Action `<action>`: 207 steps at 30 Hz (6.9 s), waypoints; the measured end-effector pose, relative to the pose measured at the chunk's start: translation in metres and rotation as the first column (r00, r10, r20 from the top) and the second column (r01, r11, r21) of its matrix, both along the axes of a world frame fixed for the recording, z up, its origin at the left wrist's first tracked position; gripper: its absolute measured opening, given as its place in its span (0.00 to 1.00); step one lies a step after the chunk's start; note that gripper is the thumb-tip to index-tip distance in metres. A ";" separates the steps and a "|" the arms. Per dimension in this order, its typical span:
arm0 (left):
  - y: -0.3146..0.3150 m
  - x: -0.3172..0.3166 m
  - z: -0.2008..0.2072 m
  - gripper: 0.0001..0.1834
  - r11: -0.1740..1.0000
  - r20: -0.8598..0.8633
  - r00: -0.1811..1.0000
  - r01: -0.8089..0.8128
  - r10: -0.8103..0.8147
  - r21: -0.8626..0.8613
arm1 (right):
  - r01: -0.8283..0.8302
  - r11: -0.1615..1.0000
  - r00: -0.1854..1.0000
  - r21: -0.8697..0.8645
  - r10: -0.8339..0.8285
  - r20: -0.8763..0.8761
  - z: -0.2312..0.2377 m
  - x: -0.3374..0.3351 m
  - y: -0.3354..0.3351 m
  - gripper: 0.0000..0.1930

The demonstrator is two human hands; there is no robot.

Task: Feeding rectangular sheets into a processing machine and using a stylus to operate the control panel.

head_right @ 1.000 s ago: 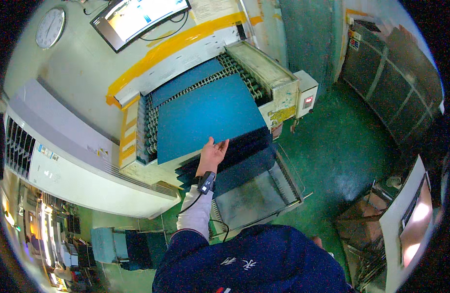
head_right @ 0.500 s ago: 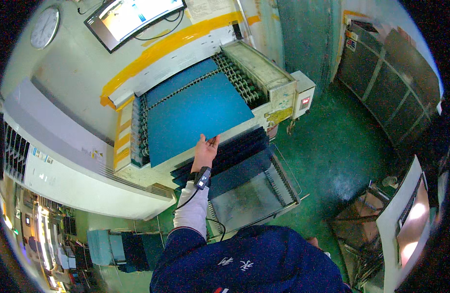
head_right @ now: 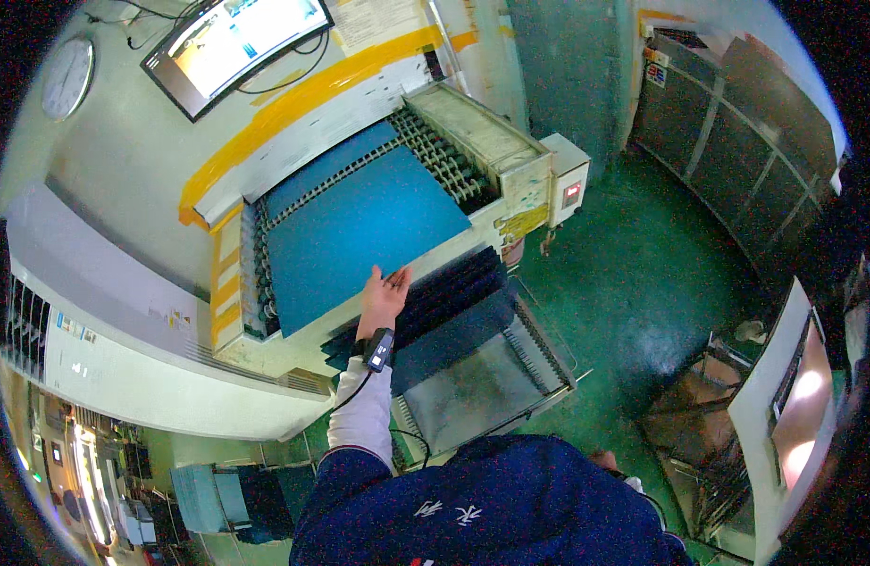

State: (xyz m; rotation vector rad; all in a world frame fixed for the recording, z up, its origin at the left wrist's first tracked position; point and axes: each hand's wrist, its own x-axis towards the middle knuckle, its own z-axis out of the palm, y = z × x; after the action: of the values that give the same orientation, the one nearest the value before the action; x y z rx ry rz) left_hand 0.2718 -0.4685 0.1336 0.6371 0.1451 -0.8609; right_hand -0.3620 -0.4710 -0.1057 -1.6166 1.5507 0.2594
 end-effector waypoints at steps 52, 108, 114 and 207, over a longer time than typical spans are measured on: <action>0.092 -0.109 -0.002 0.26 0.243 0.139 -0.220 -0.572 -0.966 0.784 | -0.480 0.743 0.606 -0.466 0.665 0.437 -0.132 -0.093 0.039 0.14; 0.085 -0.096 -0.040 0.21 0.200 0.176 -0.105 -0.673 -0.979 0.712 | -0.082 0.988 0.988 0.127 0.065 0.137 -0.043 -0.040 0.022 0.18; 0.089 -0.088 -0.047 0.21 0.183 0.165 -0.090 -0.665 -0.982 0.724 | -0.222 0.972 0.962 0.076 0.206 0.177 -0.021 -0.040 0.018 0.18; 0.075 -0.096 0.037 0.26 0.334 0.096 -0.401 -0.584 -0.911 0.740 | 0.041 0.996 0.991 0.079 -0.051 0.123 -0.108 -0.053 0.054 0.15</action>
State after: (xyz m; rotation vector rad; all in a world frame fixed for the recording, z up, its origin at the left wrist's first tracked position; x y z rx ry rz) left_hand 0.1758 -0.3931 0.1702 2.6131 -1.7119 -0.3425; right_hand -0.4145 -0.4167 -0.2135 -1.5067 1.4633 0.1863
